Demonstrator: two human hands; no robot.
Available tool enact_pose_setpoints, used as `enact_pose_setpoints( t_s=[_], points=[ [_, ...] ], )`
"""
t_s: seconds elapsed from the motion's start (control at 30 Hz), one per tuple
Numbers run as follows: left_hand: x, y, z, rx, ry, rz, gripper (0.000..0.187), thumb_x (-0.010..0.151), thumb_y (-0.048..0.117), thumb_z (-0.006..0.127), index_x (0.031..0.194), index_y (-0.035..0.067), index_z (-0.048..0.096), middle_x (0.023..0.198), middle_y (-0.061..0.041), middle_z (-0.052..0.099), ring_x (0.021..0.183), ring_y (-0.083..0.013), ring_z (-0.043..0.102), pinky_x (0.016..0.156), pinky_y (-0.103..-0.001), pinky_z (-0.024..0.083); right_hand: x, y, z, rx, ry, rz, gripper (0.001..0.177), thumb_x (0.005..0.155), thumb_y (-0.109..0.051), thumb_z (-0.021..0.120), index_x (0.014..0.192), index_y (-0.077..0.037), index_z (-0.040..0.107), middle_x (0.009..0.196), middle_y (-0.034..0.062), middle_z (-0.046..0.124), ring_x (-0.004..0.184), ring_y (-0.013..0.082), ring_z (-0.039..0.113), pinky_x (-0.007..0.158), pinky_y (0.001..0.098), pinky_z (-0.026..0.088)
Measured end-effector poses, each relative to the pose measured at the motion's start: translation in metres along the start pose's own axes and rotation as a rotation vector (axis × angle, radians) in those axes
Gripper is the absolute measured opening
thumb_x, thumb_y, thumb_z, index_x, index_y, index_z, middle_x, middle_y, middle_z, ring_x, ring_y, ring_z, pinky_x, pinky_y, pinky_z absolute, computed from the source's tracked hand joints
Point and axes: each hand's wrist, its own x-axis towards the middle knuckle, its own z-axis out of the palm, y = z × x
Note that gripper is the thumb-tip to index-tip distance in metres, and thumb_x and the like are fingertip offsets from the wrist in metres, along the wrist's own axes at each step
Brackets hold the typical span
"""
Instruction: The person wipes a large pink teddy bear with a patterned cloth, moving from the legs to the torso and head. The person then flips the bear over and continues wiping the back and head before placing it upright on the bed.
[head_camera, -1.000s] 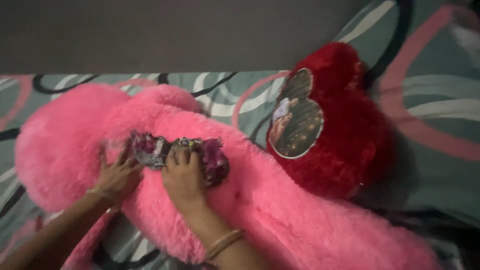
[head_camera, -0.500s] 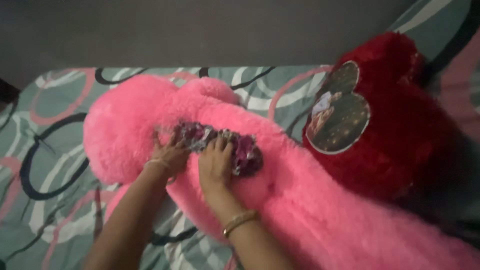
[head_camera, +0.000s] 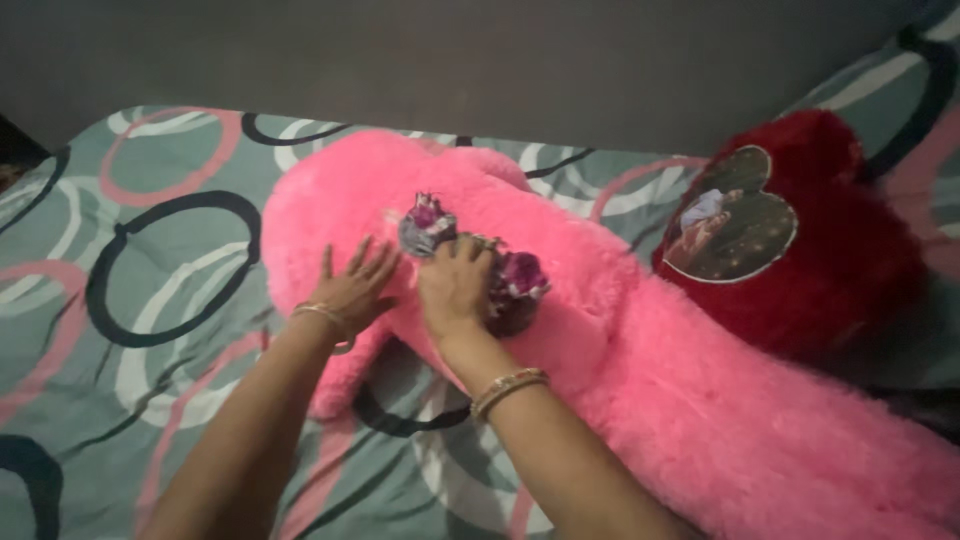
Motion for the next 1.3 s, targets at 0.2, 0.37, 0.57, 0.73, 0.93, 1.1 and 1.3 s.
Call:
enact_pose_setpoints(
  t_s=[0.2,0.37,0.57,0.73,0.93,1.1,1.3],
  points=[
    [-0.067,-0.056,-0.003,0.221,-0.050,-0.221,0.085,0.095,0.066,0.045,0.159,0.018,0.018,0.171,-0.005,0.009,0.158,-0.0293,0.001,0.114,-0.077,0.002,0.003,-0.102,-0.022,0.064,0.063,-0.138,0.022,0.087,-0.026,0.061,0.096,-0.020,0.080,0.112,0.0066,0.067,0.113,0.0344,0.055,0.093,0.0578,0.042],
    [-0.137,-0.094,0.037,0.078,0.025,-0.480,0.073,0.099,0.053,0.043,0.161,0.020,0.022,0.172,-0.007,0.010,0.158,-0.0340,-0.001,0.107,-0.084,-0.001,-0.013,-0.186,-0.030,0.232,0.148,-0.262,0.020,0.085,-0.024,0.065,0.093,-0.017,0.081,0.109,0.0085,0.068,0.108,0.0361,0.058,0.094,0.0554,0.043],
    [-0.206,-0.125,0.095,-0.127,0.200,-0.758,0.082,0.096,0.054,0.045,0.161,0.013,0.018,0.169,-0.010,0.007,0.155,-0.0348,-0.005,0.102,-0.086,-0.006,-0.026,-0.267,-0.003,0.206,0.022,-0.285,0.019,0.083,-0.025,0.067,0.092,-0.015,0.080,0.111,0.0090,0.068,0.112,0.0399,0.056,0.099,0.0609,0.040],
    [-0.240,-0.147,0.096,-0.117,0.243,-0.856,0.071,0.099,0.047,0.040,0.160,0.018,0.020,0.172,-0.003,0.009,0.158,-0.0308,-0.002,0.106,-0.084,-0.005,-0.029,-0.325,0.031,0.453,0.010,-0.374,0.037,0.081,-0.028,0.070,0.117,-0.020,0.074,0.151,0.0172,0.050,0.130,0.0460,0.047,0.104,0.0593,0.038],
    [-0.249,-0.171,0.116,0.103,0.317,-0.899,0.069,0.100,0.034,0.040,0.164,0.015,0.023,0.173,-0.005,0.012,0.158,-0.0294,0.001,0.107,-0.081,-0.006,-0.017,-0.353,0.053,0.693,0.117,-0.547,0.048,0.087,-0.039,0.069,0.134,-0.034,0.064,0.160,0.0246,0.030,0.139,0.0539,0.030,0.105,0.0678,0.027],
    [-0.231,-0.181,0.116,-0.255,0.559,-0.840,0.078,0.098,0.048,0.044,0.162,0.008,0.022,0.172,-0.008,0.011,0.159,-0.0296,0.001,0.112,-0.080,-0.007,0.004,-0.309,0.064,0.506,0.141,-0.452,0.062,0.096,-0.046,0.065,0.154,-0.030,0.047,0.168,0.0155,0.028,0.154,0.0439,0.029,0.123,0.0653,0.026],
    [-0.194,-0.162,0.104,-0.306,0.403,-0.688,0.084,0.097,0.060,0.045,0.164,0.013,0.022,0.171,-0.005,0.011,0.158,-0.0268,0.000,0.113,-0.080,-0.007,0.023,-0.228,0.088,0.140,0.055,-0.125,0.107,0.087,-0.066,0.067,0.164,-0.016,0.012,0.169,0.0185,-0.008,0.153,0.0485,-0.007,0.114,0.0769,-0.005]
  ],
)
